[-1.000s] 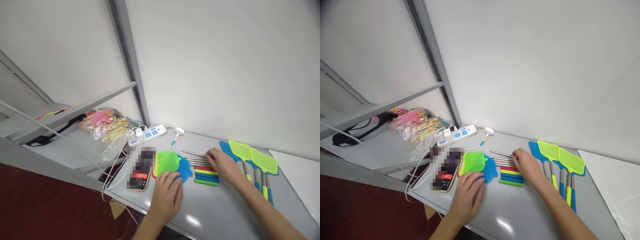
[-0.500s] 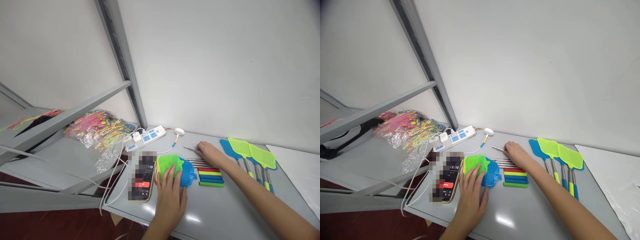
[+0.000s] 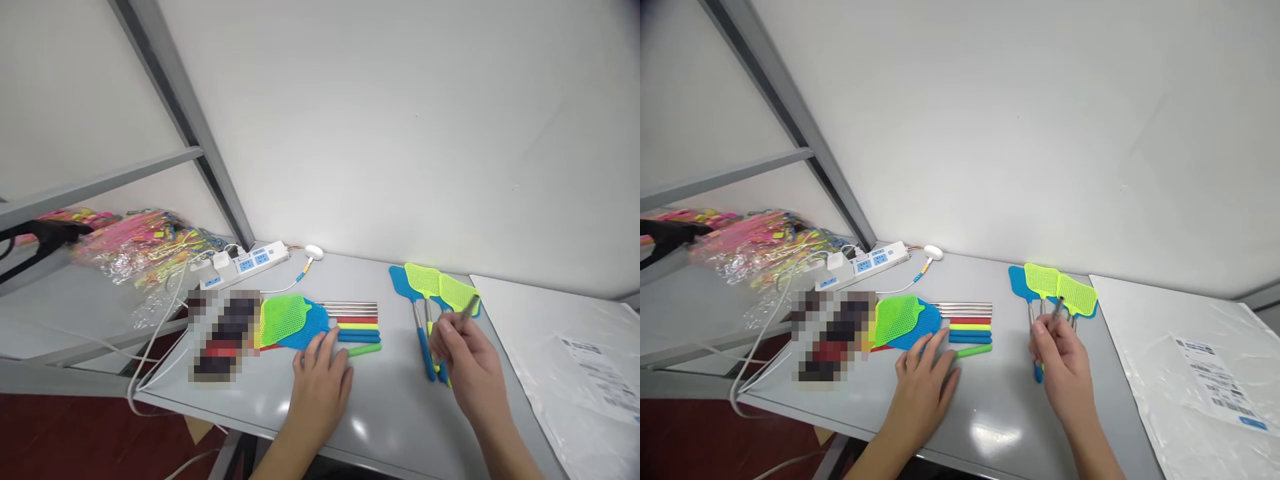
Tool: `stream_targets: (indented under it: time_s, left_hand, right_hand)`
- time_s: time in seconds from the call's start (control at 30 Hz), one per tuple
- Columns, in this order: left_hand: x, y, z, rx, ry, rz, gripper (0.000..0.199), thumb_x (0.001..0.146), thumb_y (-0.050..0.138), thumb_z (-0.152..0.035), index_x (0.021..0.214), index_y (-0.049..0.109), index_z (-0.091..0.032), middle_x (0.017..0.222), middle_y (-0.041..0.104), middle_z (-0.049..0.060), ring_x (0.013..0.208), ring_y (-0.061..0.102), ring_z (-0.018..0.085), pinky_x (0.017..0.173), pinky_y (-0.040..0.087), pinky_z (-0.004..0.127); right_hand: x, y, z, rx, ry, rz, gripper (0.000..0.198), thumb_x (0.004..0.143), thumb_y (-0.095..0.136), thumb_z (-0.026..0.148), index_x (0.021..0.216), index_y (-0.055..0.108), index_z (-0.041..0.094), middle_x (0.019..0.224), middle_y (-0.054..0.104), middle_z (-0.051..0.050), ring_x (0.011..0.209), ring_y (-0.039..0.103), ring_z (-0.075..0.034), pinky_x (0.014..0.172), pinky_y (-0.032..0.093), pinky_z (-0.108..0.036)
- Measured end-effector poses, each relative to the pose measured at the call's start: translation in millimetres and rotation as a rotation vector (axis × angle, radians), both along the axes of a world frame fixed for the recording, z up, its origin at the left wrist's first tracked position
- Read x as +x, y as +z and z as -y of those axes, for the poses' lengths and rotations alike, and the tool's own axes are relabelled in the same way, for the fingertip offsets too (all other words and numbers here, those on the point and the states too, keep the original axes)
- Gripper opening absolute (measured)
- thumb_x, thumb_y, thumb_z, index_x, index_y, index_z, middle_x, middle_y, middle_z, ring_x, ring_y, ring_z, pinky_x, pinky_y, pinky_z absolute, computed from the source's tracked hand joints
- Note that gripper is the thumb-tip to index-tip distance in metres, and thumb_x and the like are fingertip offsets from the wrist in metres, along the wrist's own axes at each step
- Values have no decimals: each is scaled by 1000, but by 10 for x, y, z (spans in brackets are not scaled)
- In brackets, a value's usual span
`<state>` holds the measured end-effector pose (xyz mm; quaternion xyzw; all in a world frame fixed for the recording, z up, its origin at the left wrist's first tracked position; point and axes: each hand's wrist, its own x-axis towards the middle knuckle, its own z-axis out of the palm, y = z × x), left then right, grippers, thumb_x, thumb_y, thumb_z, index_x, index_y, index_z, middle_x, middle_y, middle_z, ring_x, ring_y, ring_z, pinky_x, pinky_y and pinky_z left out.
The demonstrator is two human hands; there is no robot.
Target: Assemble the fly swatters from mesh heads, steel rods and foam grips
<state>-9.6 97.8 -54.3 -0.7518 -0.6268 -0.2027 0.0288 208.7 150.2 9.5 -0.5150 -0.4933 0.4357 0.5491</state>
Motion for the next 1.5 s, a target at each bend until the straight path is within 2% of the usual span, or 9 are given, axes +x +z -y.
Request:
stream_targets:
  time_s: [0.2, 0.33, 0.5, 0.67, 0.83, 1.03, 1.17, 1.37, 1.5]
  left_hand:
    - [-33, -9, 114, -48, 6, 59, 13, 90, 60, -29, 100, 65, -23, 136, 57, 8, 118, 47, 34, 88, 33, 48]
    - [-3, 132, 105, 21, -52, 127, 8, 90, 59, -21, 93, 65, -25, 126, 63, 5, 113, 50, 32, 86, 32, 46]
    - [128, 278, 43, 146, -279, 420, 20, 89, 58, -12, 106, 58, -22, 115, 64, 7, 106, 56, 23, 90, 38, 39]
    - [375, 82, -32, -73, -321, 729, 20, 94, 51, -15, 111, 55, -25, 110, 65, 3, 103, 60, 16, 88, 46, 28]
    - [468, -110, 9, -271, -206, 902, 15, 96, 46, -20, 109, 54, -24, 103, 66, 3, 96, 62, 16, 83, 48, 29]
    - [416, -61, -39, -254, -199, 1025, 17, 98, 43, -25, 112, 53, -22, 110, 62, 6, 100, 59, 19, 87, 45, 32]
    - [400, -20, -68, -250, -213, 1048, 18, 100, 41, -27, 101, 57, -21, 99, 62, 4, 93, 58, 18, 83, 45, 31]
    - [392, -25, -63, -268, -160, 1088, 23, 100, 39, -31, 111, 56, -20, 107, 64, 7, 97, 58, 21, 85, 44, 32]
    - [394, -18, -58, -280, -119, 1111, 24, 100, 39, -34, 107, 56, -19, 102, 65, 7, 89, 60, 21, 79, 45, 31]
  right_hand:
    - [-28, -21, 92, 7, -1, -663, 41, 95, 48, 42, 61, 47, 20, 51, 27, 6, 46, 25, -9, 45, 27, -24]
    - [-73, 69, 88, 9, 16, -823, 48, 97, 42, 45, 57, 45, 19, 49, 25, 6, 44, 22, -9, 44, 25, -24]
    - [-99, 210, 122, 14, 18, -901, 50, 97, 41, 49, 56, 44, 20, 49, 22, 6, 44, 22, -8, 43, 24, -24]
    - [-231, 285, 134, 44, 60, -907, 52, 98, 38, 51, 57, 45, 20, 49, 23, 6, 44, 22, -9, 44, 24, -25]
    - [-462, 192, 107, 42, 158, -881, 50, 98, 39, 48, 58, 45, 20, 49, 26, 6, 44, 22, -9, 44, 23, -25]
    - [-740, 52, 77, 54, 232, -805, 47, 95, 48, 47, 57, 44, 20, 48, 28, 6, 45, 25, -9, 46, 23, -26]
    - [-830, 58, 27, 90, 262, -737, 46, 95, 49, 46, 57, 44, 20, 49, 29, 6, 44, 27, -9, 45, 23, -26]
    - [-939, 49, -44, 97, 295, -650, 45, 96, 47, 45, 59, 42, 20, 50, 30, 6, 44, 27, -9, 44, 22, -25]
    - [-931, 29, -20, 67, 315, -455, 44, 95, 49, 44, 59, 44, 20, 52, 37, 4, 49, 35, -10, 48, 30, -26]
